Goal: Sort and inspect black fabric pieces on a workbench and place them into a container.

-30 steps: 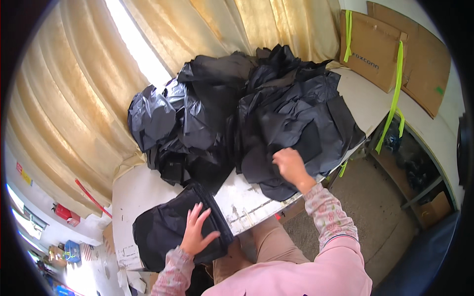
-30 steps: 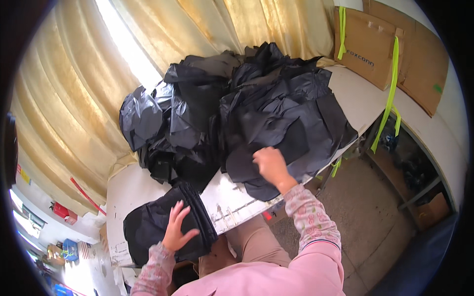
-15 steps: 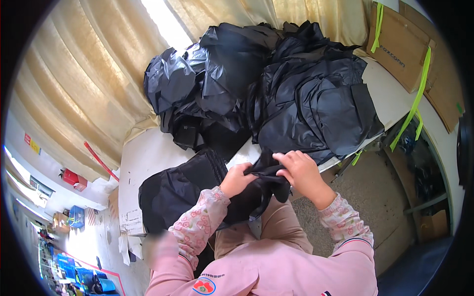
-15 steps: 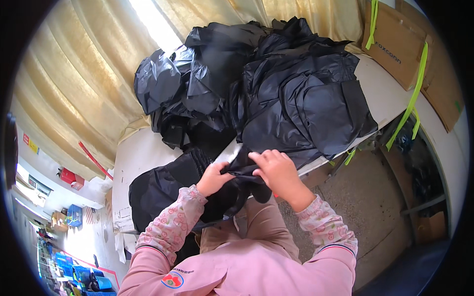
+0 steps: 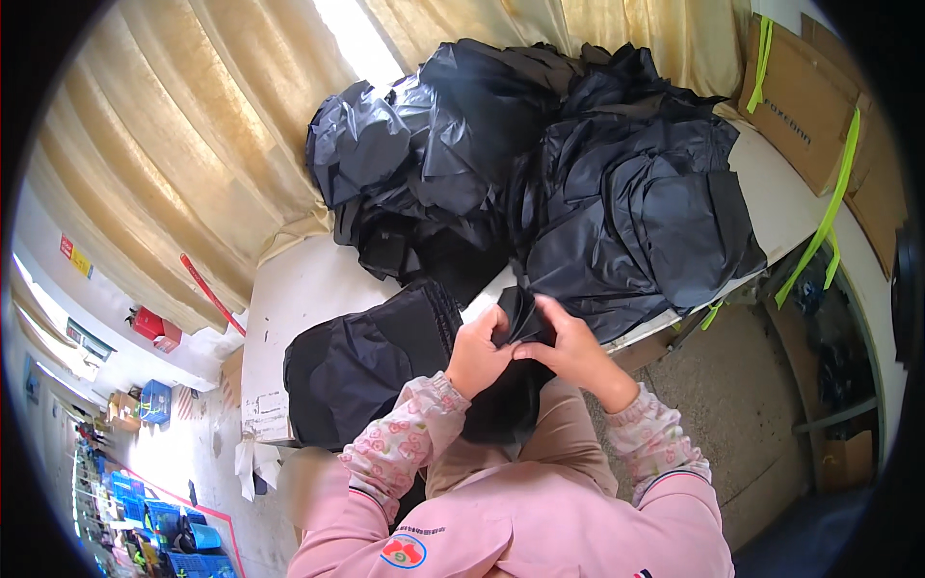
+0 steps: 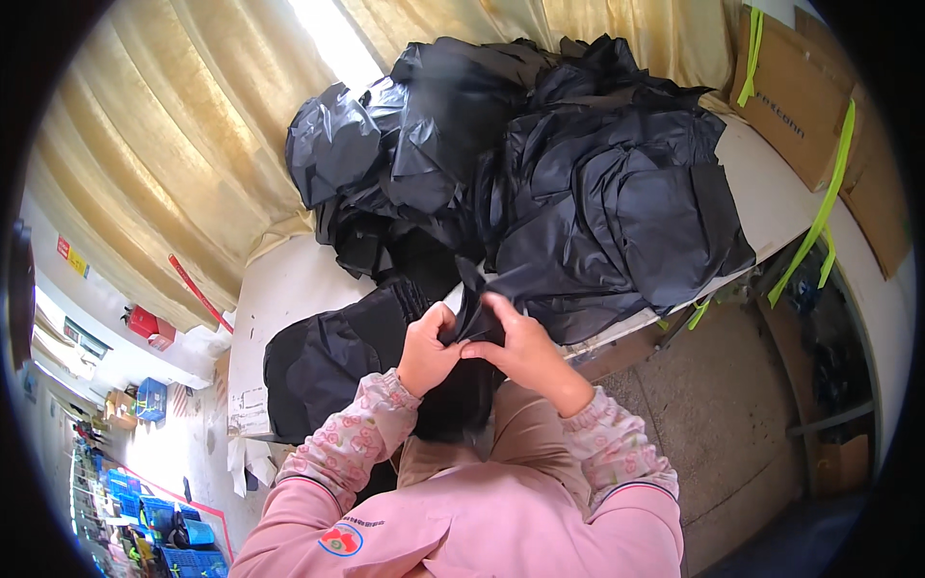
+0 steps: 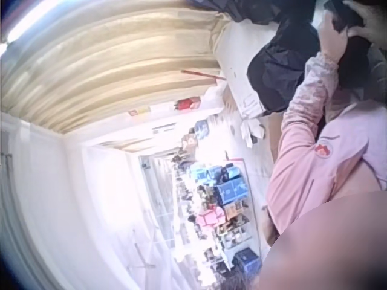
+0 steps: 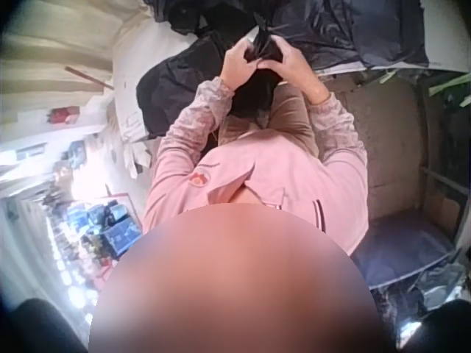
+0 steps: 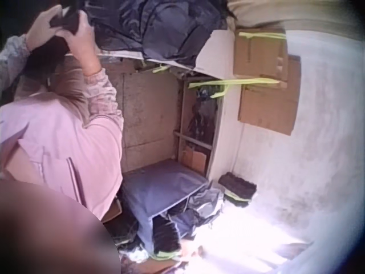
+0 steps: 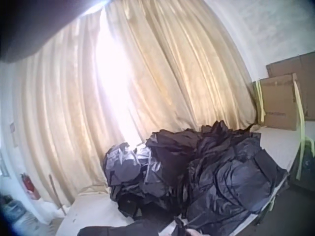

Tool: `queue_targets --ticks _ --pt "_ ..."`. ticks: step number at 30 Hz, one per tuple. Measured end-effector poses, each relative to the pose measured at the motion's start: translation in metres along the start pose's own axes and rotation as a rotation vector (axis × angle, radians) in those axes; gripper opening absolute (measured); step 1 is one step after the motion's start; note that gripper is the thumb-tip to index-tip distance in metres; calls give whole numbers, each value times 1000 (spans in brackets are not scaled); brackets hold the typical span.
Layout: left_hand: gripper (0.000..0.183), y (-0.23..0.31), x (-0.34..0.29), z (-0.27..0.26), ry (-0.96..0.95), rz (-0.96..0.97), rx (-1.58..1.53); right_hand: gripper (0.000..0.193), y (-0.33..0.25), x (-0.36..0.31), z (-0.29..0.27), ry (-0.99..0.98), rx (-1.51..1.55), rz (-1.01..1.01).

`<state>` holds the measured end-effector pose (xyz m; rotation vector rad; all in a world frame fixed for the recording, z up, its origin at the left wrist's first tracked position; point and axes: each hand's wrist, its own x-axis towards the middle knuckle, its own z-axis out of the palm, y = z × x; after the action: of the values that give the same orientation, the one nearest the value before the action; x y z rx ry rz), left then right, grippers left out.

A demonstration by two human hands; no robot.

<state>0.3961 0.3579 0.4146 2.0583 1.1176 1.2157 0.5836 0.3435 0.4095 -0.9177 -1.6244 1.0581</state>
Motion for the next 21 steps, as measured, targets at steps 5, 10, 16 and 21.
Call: queue_targets --ticks 5,10,16,21 --pt "43 -7 -4 -28 -210 -150 -368 25 4 5 -19 174 -165 -156" --pt "66 -15 -10 -48 -362 -155 122 32 -37 7 -27 237 -148 -314" --pt "47 -36 6 -66 215 37 -62 40 -25 -9 -37 -79 -453 -90" --pt "36 -45 -3 -66 331 -371 -519 79 0 -35 -42 -352 -850 129"
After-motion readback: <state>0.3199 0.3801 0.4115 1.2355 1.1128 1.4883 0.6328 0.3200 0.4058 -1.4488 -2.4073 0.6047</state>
